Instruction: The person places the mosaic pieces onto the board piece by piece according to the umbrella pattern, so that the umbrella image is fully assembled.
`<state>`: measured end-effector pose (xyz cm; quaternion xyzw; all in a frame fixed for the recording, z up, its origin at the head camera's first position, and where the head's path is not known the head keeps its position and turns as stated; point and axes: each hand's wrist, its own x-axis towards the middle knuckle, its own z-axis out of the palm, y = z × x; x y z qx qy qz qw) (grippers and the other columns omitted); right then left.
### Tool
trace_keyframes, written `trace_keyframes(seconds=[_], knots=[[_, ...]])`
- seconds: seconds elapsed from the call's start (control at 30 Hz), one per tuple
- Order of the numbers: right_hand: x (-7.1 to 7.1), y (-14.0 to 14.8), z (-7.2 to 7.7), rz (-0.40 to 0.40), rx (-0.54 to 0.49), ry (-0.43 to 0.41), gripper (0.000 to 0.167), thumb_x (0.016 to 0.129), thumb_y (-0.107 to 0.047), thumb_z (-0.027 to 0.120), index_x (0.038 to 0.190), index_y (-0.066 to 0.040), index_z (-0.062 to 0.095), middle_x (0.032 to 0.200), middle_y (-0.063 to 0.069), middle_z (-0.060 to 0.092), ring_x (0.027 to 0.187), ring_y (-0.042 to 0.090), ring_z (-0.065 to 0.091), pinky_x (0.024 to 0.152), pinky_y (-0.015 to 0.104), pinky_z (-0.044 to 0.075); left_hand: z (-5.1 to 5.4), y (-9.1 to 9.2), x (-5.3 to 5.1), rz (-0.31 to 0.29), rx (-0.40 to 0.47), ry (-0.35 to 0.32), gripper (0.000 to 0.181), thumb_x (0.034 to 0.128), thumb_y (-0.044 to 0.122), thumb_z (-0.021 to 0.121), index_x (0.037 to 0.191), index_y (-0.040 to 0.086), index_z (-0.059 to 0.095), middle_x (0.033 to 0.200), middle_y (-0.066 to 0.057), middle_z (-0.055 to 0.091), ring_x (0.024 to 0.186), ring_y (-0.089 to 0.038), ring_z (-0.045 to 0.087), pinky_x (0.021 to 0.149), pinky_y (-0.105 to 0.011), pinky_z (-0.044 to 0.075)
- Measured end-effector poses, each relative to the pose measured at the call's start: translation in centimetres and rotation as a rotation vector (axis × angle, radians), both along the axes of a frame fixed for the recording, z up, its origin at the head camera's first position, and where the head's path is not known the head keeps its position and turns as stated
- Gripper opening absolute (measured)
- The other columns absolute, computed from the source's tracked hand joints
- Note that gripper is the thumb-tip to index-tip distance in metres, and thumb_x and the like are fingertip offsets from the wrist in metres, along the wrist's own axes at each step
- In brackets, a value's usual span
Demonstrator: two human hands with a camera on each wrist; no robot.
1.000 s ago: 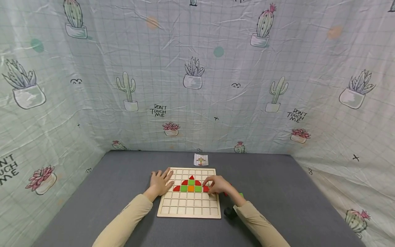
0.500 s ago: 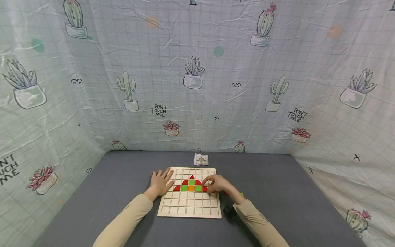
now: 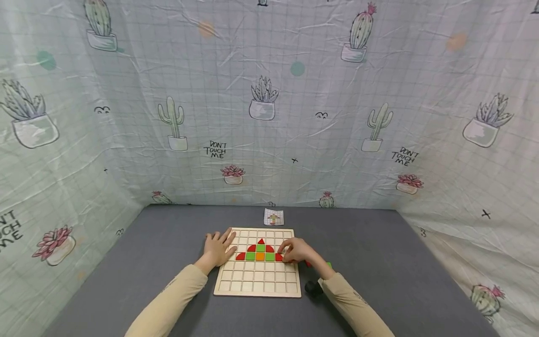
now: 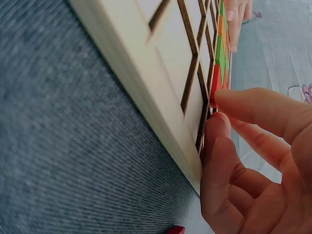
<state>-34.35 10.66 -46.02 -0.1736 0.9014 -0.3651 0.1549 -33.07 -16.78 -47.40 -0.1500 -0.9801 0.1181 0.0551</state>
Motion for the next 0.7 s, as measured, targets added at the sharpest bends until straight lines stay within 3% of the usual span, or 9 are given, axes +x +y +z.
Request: trace_keyframes(seconds=[0.27, 0.5, 0.7], knots=[[0.2, -0.1, -0.1, 0.007, 0.017, 0.007, 0.018, 0.074, -0.002, 0.066, 0.091, -0.009, 0.067, 0.059, 0.0, 0.058, 0.047, 0.01, 0.045, 0.046, 0.021, 0.039, 0.0, 0.0, 0.0, -0.002, -0.009, 0.004, 0.054, 0.093, 0.048, 0.034, 0.139, 0.02, 0.034, 0.145, -0.001, 0.032, 0.116, -0.032, 0.042, 0.089, -0.055, 0.034], [0.2, 0.3, 0.0, 0.022, -0.045, 0.005, 0.018, 0.075, -0.004, 0.066, 0.094, -0.006, 0.066, 0.066, 0.007, 0.064, 0.051, 0.012, 0.052, 0.048, 0.024, 0.044, 0.0, 0.1, 0.1, -0.004, 0.014, -0.003, 0.053, 0.0931, 0.047, 0.034, 0.139, 0.019, 0.035, 0.144, -0.002, 0.032, 0.116, -0.033, 0.042, 0.09, -0.056, 0.034], [0.3, 1.4, 0.7, 0.065, -0.109, 0.037, 0.02, 0.08, -0.008, 0.064, 0.1, -0.003, 0.065, 0.076, 0.017, 0.066, 0.057, 0.031, 0.058, 0.052, 0.035, 0.05, 0.0, 0.1, 0.0, -0.004, 0.016, 0.0, 0.054, 0.093, 0.047, 0.035, 0.139, 0.019, 0.034, 0.145, -0.002, 0.032, 0.116, -0.034, 0.041, 0.09, -0.056, 0.033]])
